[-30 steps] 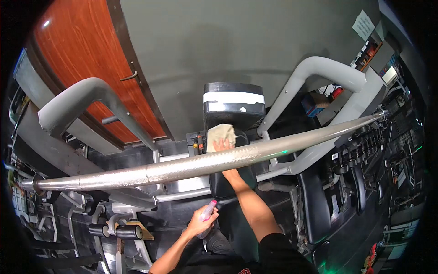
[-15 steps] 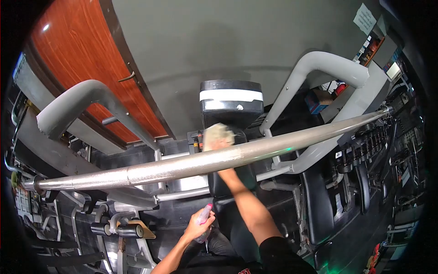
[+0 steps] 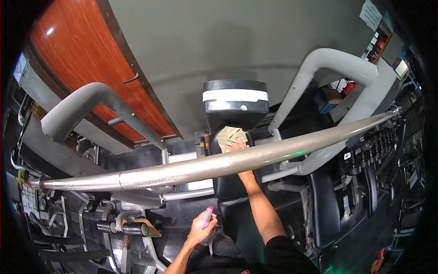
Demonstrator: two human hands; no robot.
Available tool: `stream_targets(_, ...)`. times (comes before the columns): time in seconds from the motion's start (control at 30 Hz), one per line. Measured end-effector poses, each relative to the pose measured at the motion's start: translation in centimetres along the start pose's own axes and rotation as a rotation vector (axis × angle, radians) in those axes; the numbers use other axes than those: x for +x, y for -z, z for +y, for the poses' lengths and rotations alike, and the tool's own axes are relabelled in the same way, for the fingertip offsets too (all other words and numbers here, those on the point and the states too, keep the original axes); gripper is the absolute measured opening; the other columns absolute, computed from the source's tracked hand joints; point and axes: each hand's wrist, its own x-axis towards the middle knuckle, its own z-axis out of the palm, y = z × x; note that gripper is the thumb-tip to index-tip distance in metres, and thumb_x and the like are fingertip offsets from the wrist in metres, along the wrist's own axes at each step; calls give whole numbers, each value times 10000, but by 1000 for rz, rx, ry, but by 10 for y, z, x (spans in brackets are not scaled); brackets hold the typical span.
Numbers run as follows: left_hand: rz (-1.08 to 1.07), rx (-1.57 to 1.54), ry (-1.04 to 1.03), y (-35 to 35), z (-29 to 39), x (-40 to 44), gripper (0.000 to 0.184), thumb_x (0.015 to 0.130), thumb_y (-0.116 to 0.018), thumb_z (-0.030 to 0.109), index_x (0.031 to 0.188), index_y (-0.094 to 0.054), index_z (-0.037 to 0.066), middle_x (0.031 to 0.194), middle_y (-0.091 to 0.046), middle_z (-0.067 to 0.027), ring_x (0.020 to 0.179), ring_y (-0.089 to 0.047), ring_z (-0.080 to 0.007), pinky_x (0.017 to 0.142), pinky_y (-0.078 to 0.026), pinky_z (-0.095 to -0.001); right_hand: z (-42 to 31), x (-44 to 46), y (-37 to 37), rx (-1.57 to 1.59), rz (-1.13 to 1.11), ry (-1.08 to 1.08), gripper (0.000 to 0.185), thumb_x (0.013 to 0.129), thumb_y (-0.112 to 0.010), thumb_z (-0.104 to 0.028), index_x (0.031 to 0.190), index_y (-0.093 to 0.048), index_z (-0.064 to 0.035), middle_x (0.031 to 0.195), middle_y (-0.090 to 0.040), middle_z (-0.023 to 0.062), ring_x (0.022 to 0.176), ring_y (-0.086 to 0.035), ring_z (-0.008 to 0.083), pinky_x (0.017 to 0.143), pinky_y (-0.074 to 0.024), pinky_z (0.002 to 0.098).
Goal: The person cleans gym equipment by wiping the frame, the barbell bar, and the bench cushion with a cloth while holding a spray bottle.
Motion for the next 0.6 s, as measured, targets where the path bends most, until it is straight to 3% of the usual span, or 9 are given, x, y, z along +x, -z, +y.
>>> stream_targets(0.17, 84, -206, 162, 14, -16, -20, 146, 830, -637, 57, 948, -566, 6, 754, -588, -19, 577, -568, -75, 535, -478, -237, -81, 10, 46, -3, 163, -115, 495, 820, -522, -397, 1250, -506, -153, 1351, -432, 161, 1337, -261, 366, 1076, -80, 567)
stream_targets(0.23, 122, -169, 174, 17, -15, -24, 148, 831, -633, 49, 951, -560, 4, 758, -587, -27, 575, -571, -81, 527, -481, -241, -93, 17, 63, -6, 104, -72, 511, 825, -523, -402, 1261, -494, -138, 1349, -439, 165, 1310, -303, 389, 1076, -93, 562)
stream_targets(0.3, 118, -170, 162, 17, -11, -26, 150, 831, -630, 44, 956, -558, 2, 762, -586, -30, 574, -572, -84, 522, -483, -242, -88, 26, 81, 70, -165, 20, 498, 829, -526, -383, 1265, -484, -147, 1321, -472, 154, 1276, -371, 363, 1069, -109, 568)
stream_targets(0.33, 111, -171, 146, 16, -9, -25, 153, 831, -628, 39, 961, -556, 0, 766, -585, -33, 573, -574, -87, 518, -485, -243, -80, 36, 103, 374, -268, -34, 502, 831, -532, -375, 1271, -473, -142, 1288, -502, 151, 1243, -420, 334, 1062, -124, 569)
stream_targets(0.37, 110, -176, 144, 16, -7, -25, 153, 831, -628, 39, 961, -556, 0, 766, -585, -33, 573, -574, -87, 518, -485, -243, -75, 50, 114, 525, -327, -121, 435, 853, -537, -376, 1203, -502, -119, 1209, -552, 167, 1170, -487, 332, 1015, -280, 493)
stream_targets(0.43, 76, -146, 116, 15, -4, -23, 156, 830, -623, 28, 966, -555, -6, 771, -584, -35, 568, -575, -91, 513, -489, -243, -86, 82, 172, 857, -540, -483, 382, 876, -546, -362, 1128, -506, -78, 1105, -596, 177, 1033, -575, 296, 869, -421, 385)
stream_targets(0.5, 73, -178, 122, 13, -7, -22, 156, 830, -622, 24, 967, -555, -8, 776, -585, -35, 566, -574, -91, 512, -488, -241, -70, 89, 173, 783, -471, -247, 315, 887, -555, -315, 1060, -505, -56, 1004, -620, 178, 898, -610, 230, 741, -459, 331)
stream_targets(0.53, 71, -206, 135, 13, -8, -20, 156, 830, -620, 21, 968, -555, -11, 780, -586, -36, 564, -573, -91, 511, -487, -239, -66, 93, 161, 1022, -432, -185, 340, 888, -551, -369, 1010, -561, -52, 887, -592, 73, 838, -535, 135, 793, -425, 299)
stream_targets(0.6, 67, -212, 133, 13, -6, -19, 156, 830, -620, 22, 968, -555, -12, 781, -587, -37, 563, -573, -91, 509, -486, -240, -53, 106, 165, 830, -521, -253, 332, 875, -563, -341, 1039, -555, -53, 925, -596, 109, 869, -554, 176, 808, -429, 315)
